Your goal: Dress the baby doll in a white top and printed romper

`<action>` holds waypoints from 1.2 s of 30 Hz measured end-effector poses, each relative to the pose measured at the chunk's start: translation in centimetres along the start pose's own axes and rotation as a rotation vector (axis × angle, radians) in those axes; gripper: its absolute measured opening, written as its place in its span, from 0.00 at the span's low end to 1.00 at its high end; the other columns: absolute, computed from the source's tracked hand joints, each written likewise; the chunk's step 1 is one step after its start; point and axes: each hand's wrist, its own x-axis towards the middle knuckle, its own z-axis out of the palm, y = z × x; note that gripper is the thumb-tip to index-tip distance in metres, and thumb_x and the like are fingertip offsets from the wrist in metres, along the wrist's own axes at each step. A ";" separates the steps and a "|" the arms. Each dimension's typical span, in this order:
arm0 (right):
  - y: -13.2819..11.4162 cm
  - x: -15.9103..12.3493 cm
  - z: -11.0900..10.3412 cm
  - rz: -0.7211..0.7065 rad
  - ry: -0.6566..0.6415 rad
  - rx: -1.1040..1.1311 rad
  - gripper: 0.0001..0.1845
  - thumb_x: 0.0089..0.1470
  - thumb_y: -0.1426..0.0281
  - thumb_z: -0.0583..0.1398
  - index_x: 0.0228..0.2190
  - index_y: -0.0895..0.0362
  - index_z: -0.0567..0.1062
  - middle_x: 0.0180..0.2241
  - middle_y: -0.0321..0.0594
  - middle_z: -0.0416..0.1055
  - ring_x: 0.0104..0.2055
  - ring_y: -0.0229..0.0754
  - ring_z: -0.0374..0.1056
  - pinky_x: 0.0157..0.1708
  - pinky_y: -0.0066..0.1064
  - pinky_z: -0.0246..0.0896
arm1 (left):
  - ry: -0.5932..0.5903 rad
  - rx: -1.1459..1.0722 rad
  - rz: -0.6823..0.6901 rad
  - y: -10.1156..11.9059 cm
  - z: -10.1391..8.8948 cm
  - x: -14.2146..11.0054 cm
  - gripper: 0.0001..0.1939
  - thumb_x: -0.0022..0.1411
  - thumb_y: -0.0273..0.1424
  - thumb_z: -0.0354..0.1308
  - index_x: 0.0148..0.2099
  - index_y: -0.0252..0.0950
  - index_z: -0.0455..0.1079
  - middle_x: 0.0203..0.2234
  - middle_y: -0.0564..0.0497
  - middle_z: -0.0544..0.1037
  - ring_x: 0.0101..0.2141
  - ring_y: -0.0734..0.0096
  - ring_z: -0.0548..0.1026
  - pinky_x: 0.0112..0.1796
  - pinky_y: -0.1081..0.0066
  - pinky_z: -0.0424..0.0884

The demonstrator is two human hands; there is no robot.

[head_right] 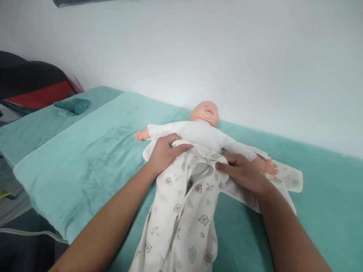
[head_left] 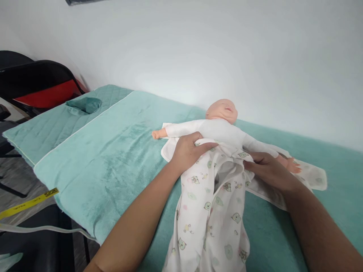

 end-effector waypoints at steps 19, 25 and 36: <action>0.8 0.1 0.0 -0.014 0.009 -0.004 0.14 0.51 0.57 0.64 0.29 0.56 0.79 0.32 0.39 0.77 0.36 0.47 0.68 0.36 0.32 0.59 | 0.006 -0.018 0.002 0.0 0.0 -0.1 0.25 0.55 0.51 0.61 0.24 0.36 0.58 0.21 0.58 0.60 0.25 0.77 0.58 0.27 0.71 0.54; 0.6 0.0 0.0 -0.016 0.004 0.003 0.14 0.51 0.58 0.64 0.30 0.57 0.79 0.34 0.41 0.77 0.37 0.48 0.68 0.37 0.33 0.59 | 0.005 -0.014 -0.003 0.0 0.0 -0.1 0.25 0.55 0.51 0.61 0.24 0.36 0.59 0.21 0.58 0.61 0.25 0.76 0.59 0.27 0.71 0.55; 0.3 0.0 0.1 -0.012 0.040 -0.015 0.14 0.49 0.59 0.65 0.26 0.57 0.78 0.28 0.39 0.73 0.33 0.45 0.66 0.34 0.33 0.58 | 0.002 -0.025 0.001 -0.1 0.1 -0.1 0.24 0.56 0.50 0.61 0.24 0.36 0.60 0.21 0.58 0.61 0.25 0.77 0.59 0.27 0.71 0.55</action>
